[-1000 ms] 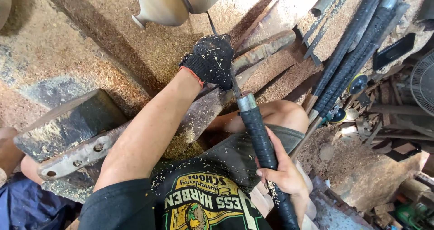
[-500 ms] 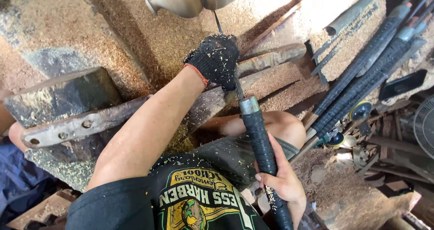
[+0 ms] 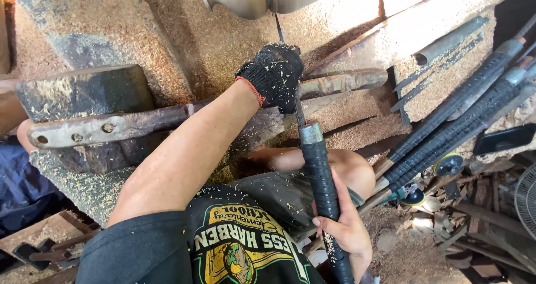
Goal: Turning a wooden object on a lathe using a handheld chisel to shape it.
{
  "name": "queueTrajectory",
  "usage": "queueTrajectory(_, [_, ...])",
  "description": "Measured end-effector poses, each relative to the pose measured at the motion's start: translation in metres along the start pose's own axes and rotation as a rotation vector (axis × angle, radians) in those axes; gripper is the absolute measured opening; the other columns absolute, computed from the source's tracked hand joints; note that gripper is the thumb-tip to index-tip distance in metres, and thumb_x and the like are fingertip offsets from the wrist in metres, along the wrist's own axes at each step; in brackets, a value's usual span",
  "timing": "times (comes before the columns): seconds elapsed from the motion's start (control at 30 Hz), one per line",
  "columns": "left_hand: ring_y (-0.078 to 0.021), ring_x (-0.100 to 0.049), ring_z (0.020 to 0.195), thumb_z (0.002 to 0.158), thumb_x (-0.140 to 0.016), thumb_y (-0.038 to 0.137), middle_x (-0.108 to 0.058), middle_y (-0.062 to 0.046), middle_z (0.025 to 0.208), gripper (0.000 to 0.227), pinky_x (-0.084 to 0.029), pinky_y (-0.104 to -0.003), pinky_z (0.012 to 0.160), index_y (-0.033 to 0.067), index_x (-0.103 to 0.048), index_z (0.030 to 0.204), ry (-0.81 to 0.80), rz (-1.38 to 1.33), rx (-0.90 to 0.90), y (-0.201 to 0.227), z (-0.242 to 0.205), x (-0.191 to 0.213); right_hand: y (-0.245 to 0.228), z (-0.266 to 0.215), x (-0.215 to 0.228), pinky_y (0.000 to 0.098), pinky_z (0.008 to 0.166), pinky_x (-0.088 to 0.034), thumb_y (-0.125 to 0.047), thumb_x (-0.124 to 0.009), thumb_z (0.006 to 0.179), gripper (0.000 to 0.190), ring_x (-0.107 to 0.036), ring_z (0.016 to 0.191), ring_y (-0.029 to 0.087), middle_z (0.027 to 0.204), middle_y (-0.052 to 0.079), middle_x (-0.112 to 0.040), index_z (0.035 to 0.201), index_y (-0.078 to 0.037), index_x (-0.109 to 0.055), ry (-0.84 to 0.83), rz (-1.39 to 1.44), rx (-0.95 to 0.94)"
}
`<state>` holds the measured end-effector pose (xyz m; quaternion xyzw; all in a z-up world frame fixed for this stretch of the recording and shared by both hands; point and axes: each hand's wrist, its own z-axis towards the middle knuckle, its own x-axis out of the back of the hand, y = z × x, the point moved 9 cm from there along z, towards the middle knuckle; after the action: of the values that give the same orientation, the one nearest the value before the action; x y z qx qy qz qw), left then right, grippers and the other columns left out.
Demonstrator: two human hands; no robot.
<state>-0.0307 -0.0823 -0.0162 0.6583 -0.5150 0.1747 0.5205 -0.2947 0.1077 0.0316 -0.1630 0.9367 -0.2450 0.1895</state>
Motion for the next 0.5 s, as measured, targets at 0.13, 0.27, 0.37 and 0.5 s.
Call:
queueTrajectory(0.13, [-0.0407,-0.068,0.097,0.045,-0.092,0.038,-0.067,-0.022,0.103,0.055,-0.054,-0.047,0.089,0.0038,-0.077,0.085,-0.02,-0.002,0.027,0.0,-0.002,0.003,0.004,0.004,0.007,0.0276,0.053,-0.053,0.016,-0.068,0.069,0.116,-0.061,0.063,0.016,0.094,0.016,-0.064,0.164,-0.022,-0.013,0.003,0.01,0.007])
queueTrajectory(0.27, [-0.0406,-0.068,0.096,0.046,-0.093,0.04,-0.067,-0.023,0.103,0.056,-0.054,-0.047,0.089,0.0029,-0.077,0.085,-0.001,-0.007,0.044,0.002,-0.004,0.005,0.001,0.007,0.01,0.0269,0.054,-0.053,0.016,-0.069,0.07,0.116,-0.061,0.063,0.015,0.094,0.016,-0.062,0.164,-0.022,-0.013,-0.021,-0.028,0.029])
queueTrajectory(0.37, [-0.0405,-0.068,0.096,0.047,-0.093,0.041,-0.067,-0.023,0.102,0.056,-0.054,-0.046,0.089,0.0025,-0.077,0.084,-0.007,0.029,0.033,0.003,-0.003,0.005,0.002,0.008,0.008,0.0268,0.052,-0.053,0.016,-0.067,0.07,0.117,-0.061,0.062,0.015,0.094,0.015,-0.062,0.164,-0.024,-0.011,-0.036,0.006,0.007])
queueTrajectory(0.5, [-0.0402,-0.069,0.094,0.047,-0.092,0.04,-0.067,-0.023,0.101,0.054,-0.055,-0.046,0.087,0.0033,-0.077,0.084,-0.025,0.041,0.036,0.003,-0.004,0.002,0.005,0.01,0.013,0.0261,0.053,-0.052,0.017,-0.066,0.07,0.117,-0.061,0.064,0.015,0.095,0.016,-0.062,0.164,-0.024,-0.011,-0.023,0.032,-0.009])
